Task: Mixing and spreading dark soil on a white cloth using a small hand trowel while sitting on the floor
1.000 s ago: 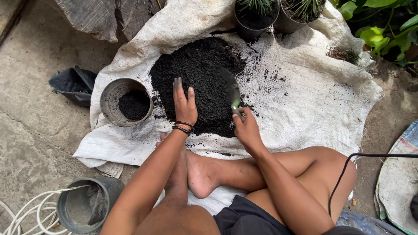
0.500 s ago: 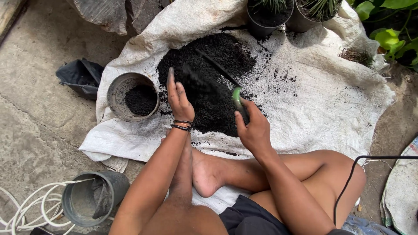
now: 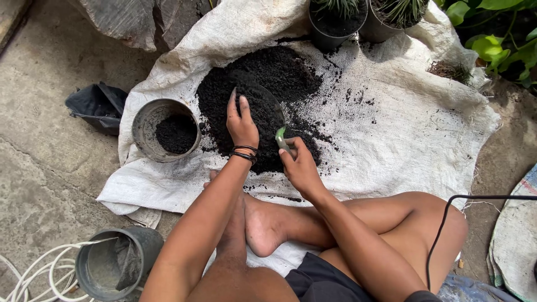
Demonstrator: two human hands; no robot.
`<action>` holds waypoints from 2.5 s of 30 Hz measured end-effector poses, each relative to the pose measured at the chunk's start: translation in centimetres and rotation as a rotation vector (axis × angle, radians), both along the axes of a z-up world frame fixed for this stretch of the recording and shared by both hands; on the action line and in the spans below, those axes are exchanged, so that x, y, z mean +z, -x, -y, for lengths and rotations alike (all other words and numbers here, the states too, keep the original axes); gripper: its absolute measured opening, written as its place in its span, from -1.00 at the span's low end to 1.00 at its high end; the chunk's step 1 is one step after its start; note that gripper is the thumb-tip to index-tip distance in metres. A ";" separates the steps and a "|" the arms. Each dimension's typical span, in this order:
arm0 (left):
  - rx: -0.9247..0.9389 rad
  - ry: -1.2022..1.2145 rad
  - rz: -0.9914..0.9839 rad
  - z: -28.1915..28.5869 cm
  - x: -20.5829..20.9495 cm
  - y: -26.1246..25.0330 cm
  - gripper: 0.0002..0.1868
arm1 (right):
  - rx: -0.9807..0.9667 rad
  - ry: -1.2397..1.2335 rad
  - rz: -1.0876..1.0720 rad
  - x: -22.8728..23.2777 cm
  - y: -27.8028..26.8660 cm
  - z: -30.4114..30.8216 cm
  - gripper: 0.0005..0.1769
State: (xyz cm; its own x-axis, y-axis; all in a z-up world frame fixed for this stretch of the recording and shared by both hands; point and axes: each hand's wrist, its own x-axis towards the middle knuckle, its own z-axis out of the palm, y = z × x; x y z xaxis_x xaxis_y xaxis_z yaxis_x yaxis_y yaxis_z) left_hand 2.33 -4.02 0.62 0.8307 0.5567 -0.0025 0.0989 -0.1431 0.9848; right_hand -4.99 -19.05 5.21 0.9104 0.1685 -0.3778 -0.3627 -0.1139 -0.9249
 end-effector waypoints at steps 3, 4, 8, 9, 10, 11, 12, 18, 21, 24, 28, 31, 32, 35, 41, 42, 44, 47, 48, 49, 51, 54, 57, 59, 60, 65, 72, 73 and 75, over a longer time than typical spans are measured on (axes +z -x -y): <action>0.031 0.206 0.168 -1.3 -0.1 -1.5 -0.34 | 0.008 0.257 0.191 0.7 -1.2 1.0 -0.64; 0.036 0.208 0.165 -1.6 -0.2 -1.2 -0.34 | 0.014 0.259 0.188 1.6 -1.2 1.9 -0.64; 0.010 0.002 0.324 -4.3 1.3 0.2 -0.67 | 0.060 0.506 0.458 3.4 -1.7 4.1 -0.60; 0.021 -0.115 0.304 -4.4 2.0 0.3 -0.71 | 0.078 0.619 0.541 3.5 -2.0 5.0 -0.62; 0.018 -0.116 0.306 -4.4 1.7 0.6 -0.71 | 0.074 0.619 0.542 3.9 -1.7 5.0 -0.62; 0.079 -0.161 0.260 -4.4 1.3 1.1 -0.84 | 0.058 0.578 0.468 4.3 -1.3 5.2 -0.63; 0.141 -0.206 0.214 -4.4 0.8 1.6 -0.92 | 0.042 0.536 0.393 4.6 -0.8 5.2 -0.64; 0.129 -0.392 0.133 -4.4 -1.6 3.2 -0.94 | 0.193 0.591 0.244 4.0 2.6 5.0 -0.60; 0.120 -0.337 0.111 -4.7 -2.3 3.2 -0.95 | 0.247 0.729 0.381 -0.5 0.4 4.6 -0.66; 0.081 -0.303 0.089 -4.5 -1.0 3.5 -0.88 | 0.212 0.736 0.416 0.9 -0.9 3.4 -0.68; 0.047 -0.235 0.103 -4.5 -0.1 4.4 -0.84 | 0.162 0.698 0.302 3.0 0.5 3.8 -0.63; -0.027 -0.219 0.140 -4.5 -0.4 4.0 -0.82 | 0.067 0.581 0.244 3.8 0.9 5.1 -0.64; -0.034 -0.235 0.141 -4.4 -0.4 4.0 -0.80 | 0.061 0.565 0.231 3.9 1.0 5.6 -0.65; -0.050 -0.266 0.132 -4.9 -1.0 3.5 -0.71 | 0.072 0.566 0.244 4.1 0.7 6.8 -0.65; -0.032 -0.241 0.111 -5.1 -0.8 3.6 -0.64 | 0.164 0.600 0.219 6.3 1.0 8.8 -0.65; -0.023 -0.224 0.117 -5.2 -1.1 3.8 -0.66 | 0.204 0.625 0.162 6.5 1.3 9.1 -0.64; -0.001 -0.221 0.119 -5.4 -1.3 3.7 -0.65 | 0.250 0.642 0.141 7.4 1.2 9.2 -0.65; 0.020 -0.181 0.128 -5.3 -1.1 4.0 -0.62 | 0.339 0.713 0.141 7.3 1.1 8.7 -0.64; 0.023 -0.147 0.144 -5.2 -0.9 3.8 -0.61 | 0.381 0.767 0.174 7.0 0.8 8.4 -0.63; 0.018 -0.145 0.148 -5.3 -1.0 3.6 -0.61 | 0.374 0.769 0.175 5.7 0.2 7.9 -0.63; -0.010 -0.044 0.188 -5.4 -1.1 3.6 -0.57 | 0.327 0.850 0.235 3.1 -0.4 7.0 -0.61; 0.000 0.019 0.217 -5.5 -1.4 3.6 -0.56 | 0.196 0.578 0.161 3.8 -1.3 6.6 -0.69; -0.021 0.046 0.264 -5.5 -1.9 3.5 -0.58 | 0.110 0.389 0.079 3.4 -1.4 7.0 -0.72; -0.044 0.083 0.301 -5.4 -1.2 3.9 -0.59 | 0.066 0.205 -0.003 3.7 -0.6 7.0 -0.73; -0.068 0.121 0.344 -5.2 -0.8 3.9 -0.59 | 0.021 0.022 -0.078 3.9 -0.3 7.1 -0.72; -0.184 0.047 0.459 -3.7 0.9 4.0 -0.51 | -0.023 -0.315 -0.288 2.5 1.1 5.8 -0.68; -0.349 -0.122 0.521 -2.8 1.4 4.3 -0.44 | 0.070 -0.426 -0.302 1.8 1.8 3.9 -0.69; -0.347 -0.123 0.520 -3.0 1.3 4.3 -0.44 | 0.072 -0.427 -0.303 1.8 1.8 3.9 -0.69; -0.335 -0.130 0.543 -3.3 1.0 4.2 -0.42 | 0.070 -0.447 -0.296 1.6 1.6 4.1 -0.71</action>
State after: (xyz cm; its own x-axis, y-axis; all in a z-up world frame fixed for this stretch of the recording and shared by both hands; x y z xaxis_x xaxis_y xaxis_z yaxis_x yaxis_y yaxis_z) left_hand -1.85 -0.71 1.61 0.8235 0.2352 0.5163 -0.4784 -0.2014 0.8547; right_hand -6.59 -23.20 6.82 0.7567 0.4284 -0.4938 -0.6207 0.2340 -0.7483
